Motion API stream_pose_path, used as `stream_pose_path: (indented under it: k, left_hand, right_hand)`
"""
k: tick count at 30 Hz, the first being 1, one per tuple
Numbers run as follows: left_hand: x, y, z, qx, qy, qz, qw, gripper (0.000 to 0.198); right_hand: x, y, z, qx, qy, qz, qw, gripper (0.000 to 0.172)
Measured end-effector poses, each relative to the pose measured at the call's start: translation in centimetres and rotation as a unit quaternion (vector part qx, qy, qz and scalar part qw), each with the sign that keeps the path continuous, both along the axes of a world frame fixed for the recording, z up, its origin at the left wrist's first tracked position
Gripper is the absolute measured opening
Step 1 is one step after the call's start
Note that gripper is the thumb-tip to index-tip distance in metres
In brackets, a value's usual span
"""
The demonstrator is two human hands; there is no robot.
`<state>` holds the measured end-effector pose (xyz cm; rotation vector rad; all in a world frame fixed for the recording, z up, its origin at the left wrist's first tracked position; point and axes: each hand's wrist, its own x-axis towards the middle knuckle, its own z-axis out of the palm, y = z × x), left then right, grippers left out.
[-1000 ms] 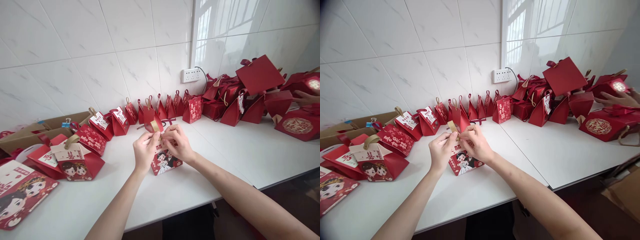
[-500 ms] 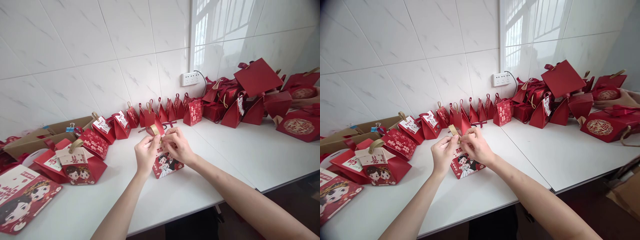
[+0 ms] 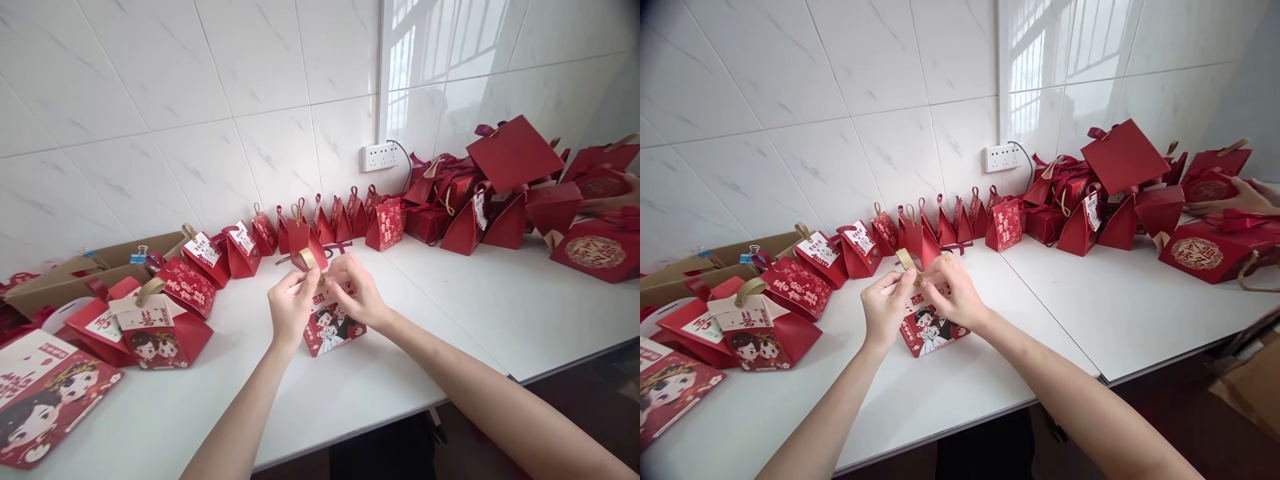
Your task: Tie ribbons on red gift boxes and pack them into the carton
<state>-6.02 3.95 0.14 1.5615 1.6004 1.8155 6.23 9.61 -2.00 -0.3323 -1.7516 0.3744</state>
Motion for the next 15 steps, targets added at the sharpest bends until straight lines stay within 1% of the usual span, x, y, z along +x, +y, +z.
stream_pose_path:
  k: [2,3,4,6,10,13,15]
  left_hand:
    - [0.0,0.0,0.0,0.000,0.004,-0.005,1.000,0.029]
    - [0.0,0.0,0.0,0.001,0.008,-0.005,1.000,0.029]
    - [0.0,0.0,0.0,0.001,0.012,-0.004,1.000,0.029]
    - [0.0,0.0,0.0,0.001,0.022,0.004,1.000,0.029]
    - [0.0,0.0,0.1,0.000,0.028,0.014,1.000,0.029]
    - [0.1,0.0,0.1,-0.001,0.020,0.000,1.000,0.028]
    - [-0.1,0.1,0.1,-0.004,0.015,-0.020,1.000,0.028]
  right_hand:
    - [0.1,-0.1,0.2,-0.100,0.016,0.035,0.994,0.019]
    - [0.2,-0.1,0.3,-0.144,0.015,0.050,0.988,0.024]
    - [0.3,-0.1,0.4,-0.181,0.009,0.061,0.981,0.025]
    - [0.4,-0.1,0.7,-0.228,-0.006,0.081,0.970,0.022]
    - [0.7,-0.1,1.2,-0.270,-0.014,0.129,0.954,0.021]
    - [0.8,0.0,1.3,-0.281,-0.023,0.137,0.949,0.020]
    - [0.8,0.0,1.3,-0.283,-0.020,0.134,0.949,0.020]
